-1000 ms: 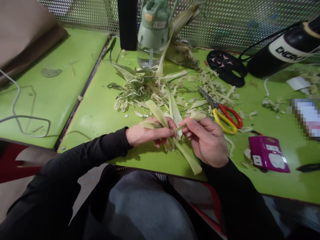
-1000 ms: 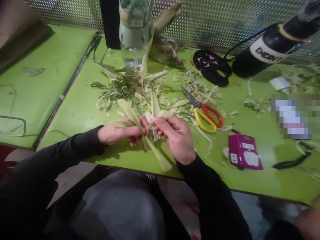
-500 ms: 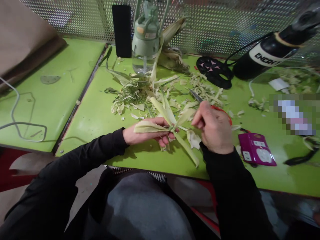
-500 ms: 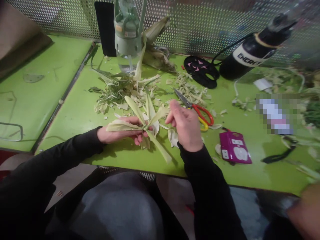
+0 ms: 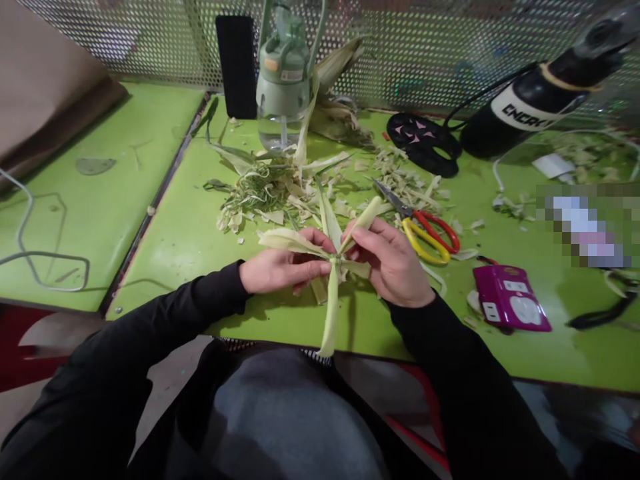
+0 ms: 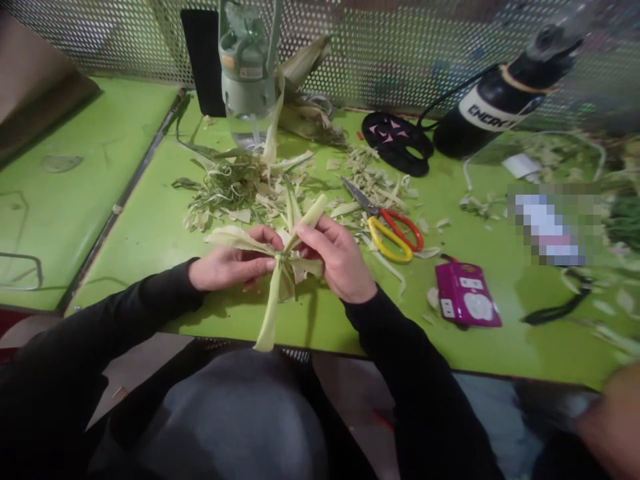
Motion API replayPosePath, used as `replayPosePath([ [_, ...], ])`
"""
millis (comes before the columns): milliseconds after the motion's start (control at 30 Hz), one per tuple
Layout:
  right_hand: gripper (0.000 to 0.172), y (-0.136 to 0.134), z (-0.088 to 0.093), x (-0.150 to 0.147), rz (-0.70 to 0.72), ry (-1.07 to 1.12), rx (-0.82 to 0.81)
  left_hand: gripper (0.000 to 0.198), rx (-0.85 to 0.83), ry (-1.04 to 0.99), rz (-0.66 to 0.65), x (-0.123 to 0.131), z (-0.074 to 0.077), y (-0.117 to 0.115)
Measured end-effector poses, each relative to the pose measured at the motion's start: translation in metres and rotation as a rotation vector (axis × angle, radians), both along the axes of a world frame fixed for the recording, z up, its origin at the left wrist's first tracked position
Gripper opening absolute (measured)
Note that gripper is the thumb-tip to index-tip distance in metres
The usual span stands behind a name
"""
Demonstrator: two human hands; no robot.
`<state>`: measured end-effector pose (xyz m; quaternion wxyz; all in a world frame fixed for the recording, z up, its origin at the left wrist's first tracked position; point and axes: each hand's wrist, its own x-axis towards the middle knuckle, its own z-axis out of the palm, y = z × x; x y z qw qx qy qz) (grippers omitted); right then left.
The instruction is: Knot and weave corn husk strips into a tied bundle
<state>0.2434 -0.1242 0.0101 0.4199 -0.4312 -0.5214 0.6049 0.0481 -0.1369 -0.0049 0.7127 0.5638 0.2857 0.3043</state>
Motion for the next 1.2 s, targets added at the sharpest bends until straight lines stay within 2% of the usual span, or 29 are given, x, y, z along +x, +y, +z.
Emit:
replayPosePath([
  [100, 0.026, -0.001, -0.001, 0.002, 0.021, -0.001, 0.016, 0.031, 0.120, 0.058, -0.010, 0.000, 0.000, -0.002],
  [267, 0.032, -0.004, -0.007, 0.002, 0.002, -0.048, 0.096, 0.028, 0.450, 0.178, 0.026, -0.003, 0.004, -0.004],
  [367, 0.034, -0.008, -0.009, 0.000, -0.023, -0.068, 0.120, 0.031, 0.510, 0.154, -0.030, -0.003, 0.006, -0.004],
  [600, 0.035, -0.016, -0.007, -0.007, 0.013, -0.148, 0.129, 0.023, 0.668, 0.192, -0.129, -0.003, 0.015, -0.007],
  [767, 0.043, -0.016, -0.012, -0.011, 0.064, -0.203, 0.130, 0.016, 0.687, 0.243, -0.147, 0.002, 0.003, -0.011],
  [833, 0.040, -0.009, -0.015, -0.009, 0.072, -0.235, 0.134, 0.012, 0.695, 0.283, -0.084, 0.005, -0.005, -0.009],
  [933, 0.029, 0.005, -0.012, 0.000, 0.013, -0.341, 0.208, 0.012, 0.748, 0.430, 0.175, 0.007, -0.010, -0.003],
  [967, 0.026, 0.008, -0.008, 0.002, -0.057, -0.394, 0.316, 0.013, 0.748, 0.487, 0.247, 0.006, -0.010, -0.001],
  [1033, 0.021, 0.008, 0.000, 0.005, -0.282, -0.422, 0.664, 0.015, 0.734, 0.559, 0.366, 0.003, -0.008, 0.003],
  [1067, 0.019, 0.005, 0.004, 0.004, -0.330, -0.434, 0.818, 0.016, 0.727, 0.571, 0.407, 0.002, -0.007, 0.005],
  [1100, 0.021, 0.001, 0.006, 0.002, -0.302, -0.483, 0.902, 0.017, 0.730, 0.565, 0.447, 0.000, -0.005, 0.006],
  [1133, 0.022, -0.005, 0.007, -0.002, -0.177, -0.564, 0.935, 0.018, 0.739, 0.552, 0.479, -0.001, -0.005, 0.006],
  [1167, 0.024, -0.010, 0.007, -0.006, -0.059, -0.651, 0.945, 0.019, 0.750, 0.544, 0.509, -0.001, -0.004, 0.007],
  [1200, 0.024, -0.014, 0.006, -0.010, -0.024, -0.740, 0.941, 0.020, 0.757, 0.546, 0.533, -0.002, -0.004, 0.007],
])
